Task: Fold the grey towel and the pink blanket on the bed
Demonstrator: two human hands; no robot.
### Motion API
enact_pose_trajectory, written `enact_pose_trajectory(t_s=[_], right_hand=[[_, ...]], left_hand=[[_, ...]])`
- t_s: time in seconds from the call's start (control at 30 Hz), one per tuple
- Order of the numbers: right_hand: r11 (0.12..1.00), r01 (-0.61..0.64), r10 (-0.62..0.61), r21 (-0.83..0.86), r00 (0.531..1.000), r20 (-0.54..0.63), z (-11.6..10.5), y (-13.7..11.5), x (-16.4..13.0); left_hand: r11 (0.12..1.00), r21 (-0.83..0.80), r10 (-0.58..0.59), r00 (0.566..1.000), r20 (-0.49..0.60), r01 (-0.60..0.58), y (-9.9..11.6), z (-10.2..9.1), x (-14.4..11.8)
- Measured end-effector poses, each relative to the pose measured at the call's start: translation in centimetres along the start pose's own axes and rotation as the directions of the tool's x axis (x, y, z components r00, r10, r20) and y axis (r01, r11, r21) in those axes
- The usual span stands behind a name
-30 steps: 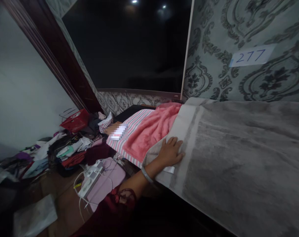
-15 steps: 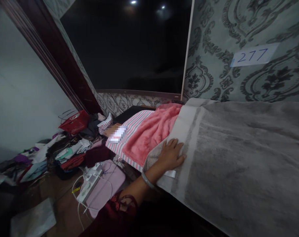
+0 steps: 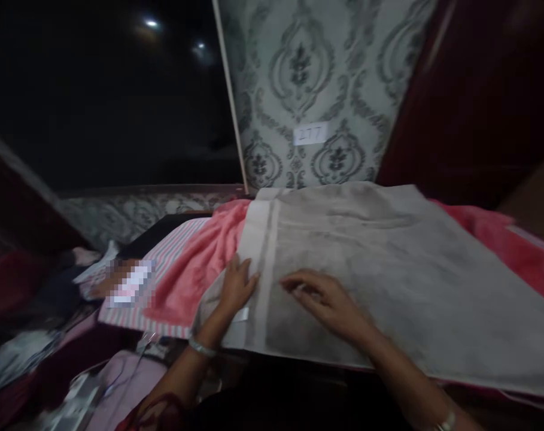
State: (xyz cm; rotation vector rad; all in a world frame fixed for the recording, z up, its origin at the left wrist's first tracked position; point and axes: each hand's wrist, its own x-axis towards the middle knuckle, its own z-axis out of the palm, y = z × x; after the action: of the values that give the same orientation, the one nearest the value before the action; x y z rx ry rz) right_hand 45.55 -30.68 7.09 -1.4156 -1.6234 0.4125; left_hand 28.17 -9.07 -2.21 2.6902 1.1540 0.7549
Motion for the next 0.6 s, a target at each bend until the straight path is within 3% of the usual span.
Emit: enact_pose_trajectory(t_s=[0.1, 0.17, 0.27, 0.33, 0.43, 0.6], right_hand=[[0.926, -0.143, 0.074, -0.35, 0.976, -0.203, -3.8, 8.1, -0.8], [0.783, -0.274, 0.122, -0.558, 0.948, -0.294, -6.1, 13.1, -2.9], [0.588, -0.436, 0.262, -0.682, 0.9, -0.349, -7.8, 18.1, -6.6], [0.555, -0.451, 0.294, -0.699, 0.892, -0.343, -8.0, 19.9, -8.1], [0.566, -0.439, 0.291, -0.698, 0.898, -0.329, -7.6, 20.5, -8.6], [0.637, -0.416, 0.303, -0.649, 0.909, -0.286, -8.5, 18.7, -8.4]], left_hand=[[1.0, 0.01, -0.019, 1.0, -0.007, 0.019, -1.1, 0.1, 1.5], [0.999, 0.033, -0.037, 0.998, 0.041, 0.036, -1.4, -0.4, 2.5], [0.993, 0.102, -0.068, 0.993, 0.094, 0.058, -0.5, -1.6, 3.7], [0.984, 0.169, -0.08, 0.992, 0.094, 0.063, 0.7, -2.2, 4.1], [0.977, 0.197, -0.097, 0.994, 0.057, 0.084, 2.0, -2.3, 4.5], [0.961, -0.132, -0.239, 0.97, 0.042, 0.242, 0.9, -2.1, 4.9]])
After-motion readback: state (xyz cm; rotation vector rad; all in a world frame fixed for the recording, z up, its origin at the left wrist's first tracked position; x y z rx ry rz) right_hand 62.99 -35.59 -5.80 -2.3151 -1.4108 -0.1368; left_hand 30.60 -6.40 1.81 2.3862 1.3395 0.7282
